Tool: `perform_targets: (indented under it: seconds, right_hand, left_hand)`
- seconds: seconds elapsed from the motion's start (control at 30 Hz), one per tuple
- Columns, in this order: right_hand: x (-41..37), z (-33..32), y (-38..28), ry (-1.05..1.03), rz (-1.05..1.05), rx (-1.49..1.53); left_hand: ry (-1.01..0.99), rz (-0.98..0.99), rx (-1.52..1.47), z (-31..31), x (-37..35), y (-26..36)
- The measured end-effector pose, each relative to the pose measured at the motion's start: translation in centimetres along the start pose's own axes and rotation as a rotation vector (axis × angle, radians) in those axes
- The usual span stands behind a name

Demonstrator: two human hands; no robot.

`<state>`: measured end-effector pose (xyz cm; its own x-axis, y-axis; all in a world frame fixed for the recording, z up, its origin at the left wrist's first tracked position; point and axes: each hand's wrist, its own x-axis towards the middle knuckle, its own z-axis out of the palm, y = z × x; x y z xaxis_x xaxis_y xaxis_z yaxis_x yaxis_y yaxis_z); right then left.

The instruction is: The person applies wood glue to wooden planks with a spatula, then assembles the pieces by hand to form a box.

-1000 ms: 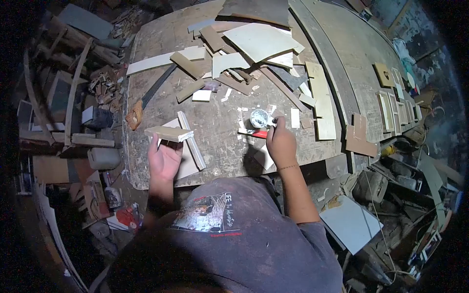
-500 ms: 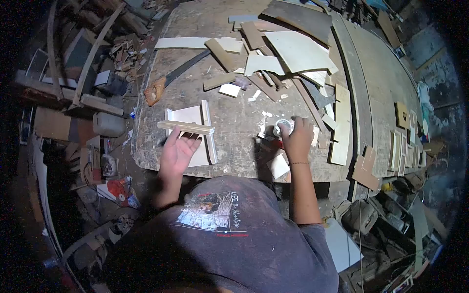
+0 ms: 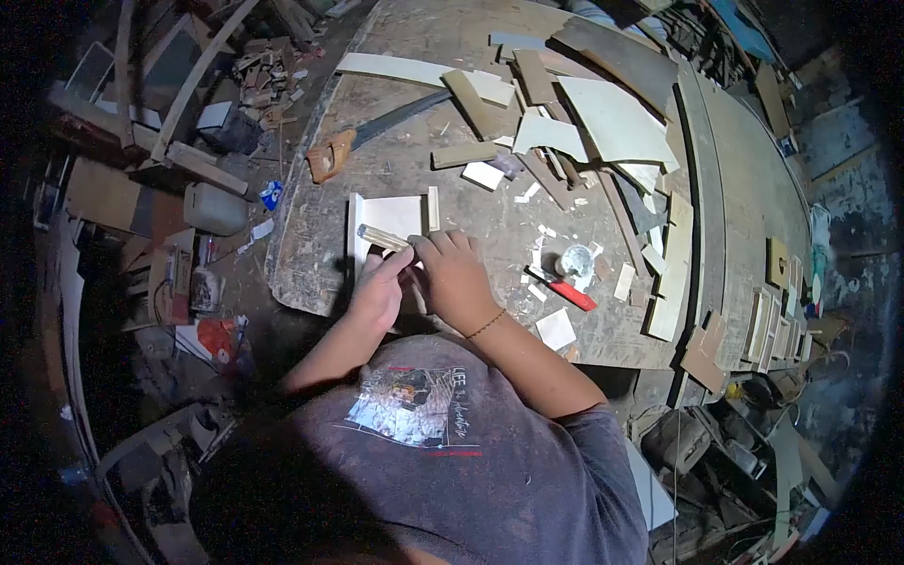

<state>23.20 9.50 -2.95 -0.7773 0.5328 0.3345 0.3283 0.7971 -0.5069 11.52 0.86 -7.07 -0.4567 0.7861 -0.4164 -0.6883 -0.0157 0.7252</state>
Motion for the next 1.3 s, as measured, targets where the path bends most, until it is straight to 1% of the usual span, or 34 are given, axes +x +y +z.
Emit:
perform_targets:
  seconds: [0.07, 0.1, 0.2, 0.23, 0.27, 0.33, 0.37, 0.4, 0.47, 0.5, 0.53, 0.6, 0.67, 0.73, 0.83, 0.87, 0.93, 1.07, 1.17, 1.27, 1.3]
  right_hand:
    - [1.0, 1.0, -0.4, -0.043, 0.006, -0.03]
    - [1.6, 1.5, -0.5, -0.022, 0.002, -0.017]
    - [3.5, 2.7, -0.4, -0.028, 0.023, 0.001]
    - [4.3, 3.0, -0.3, 0.004, 0.033, 0.068]
    - [5.2, 3.3, -0.2, 0.027, 0.079, 0.164]
    - [6.7, 4.3, 0.5, 0.025, 0.161, 0.189]
    - [7.5, 4.8, 1.1, 0.028, 0.189, 0.192]
    - [8.2, 5.6, 1.6, 0.052, 0.208, 0.192]
    - [9.6, 6.2, 2.3, 0.035, 0.242, 0.205]
    - [10.0, 7.2, 3.3, 0.025, 0.283, 0.275]
    - [10.8, 7.4, 3.6, -0.041, 0.353, 0.276]
    - [11.8, 8.3, 5.1, -0.058, 0.375, 0.354]
    - [13.1, 9.3, 6.7, -0.057, 0.383, 0.444]
    - [14.7, 8.5, 6.6, -0.142, 0.422, 0.38]
    - [16.1, 8.3, 6.4, -0.132, 0.364, 0.351]
    - [16.5, 8.3, 6.5, -0.161, 0.339, 0.307]
    - [17.0, 8.5, 6.7, -0.221, 0.291, 0.221]
    - [17.9, 9.3, 6.8, -0.324, 0.262, 0.134]
    - [18.2, 11.1, 8.2, -0.324, 0.153, 0.078]
    - [18.7, 11.8, 8.0, -0.399, 0.118, -0.023]
    - [18.8, 12.3, 8.0, -0.426, 0.121, -0.067]
  left_hand:
    - [0.043, -0.038, 0.019, -0.7, -0.2, 0.8]
    - [0.074, -0.067, 0.033, -1.2, 0.0, 1.2]
    - [-0.065, 0.03, 0.104, -4.0, 1.2, 2.1]
    - [-0.129, 0.05, 0.069, -3.5, 1.0, 3.7]
    - [-0.109, 0.056, 0.103, -5.5, 2.1, 3.1]
    - [-0.025, 0.067, 0.181, -6.1, 2.1, 4.9]
    - [-0.006, 0.085, 0.27, -7.3, 2.9, 5.4]
    - [0.054, 0.091, 0.35, -8.6, 3.8, 5.7]
    - [0.064, 0.111, 0.346, -11.1, 5.9, 6.2]
    - [0.126, 0.142, 0.357, -13.1, 7.6, 5.4]
    - [0.149, 0.138, 0.348, -14.2, 8.8, 5.5]
    - [0.219, 0.053, 0.386, -15.8, 10.3, 5.9]
    - [0.224, 0.026, 0.429, -17.7, 12.1, 5.2]
    - [0.211, -0.009, 0.466, -18.2, 13.1, 5.2]
    - [0.205, -0.052, 0.472, -18.6, 14.3, 4.7]
    - [0.196, -0.072, 0.476, -18.7, 14.7, 4.6]
    - [0.2, -0.056, 0.5, -19.3, 15.9, 3.5]
    - [0.206, -0.008, 0.571, -19.8, 17.3, 2.3]
    - [0.218, 0.017, 0.593, -19.9, 17.8, 2.0]
    - [0.236, 0.034, 0.584, -19.5, 17.9, 1.8]
    - [0.208, 0.031, 0.564, -19.4, 18.1, 1.9]
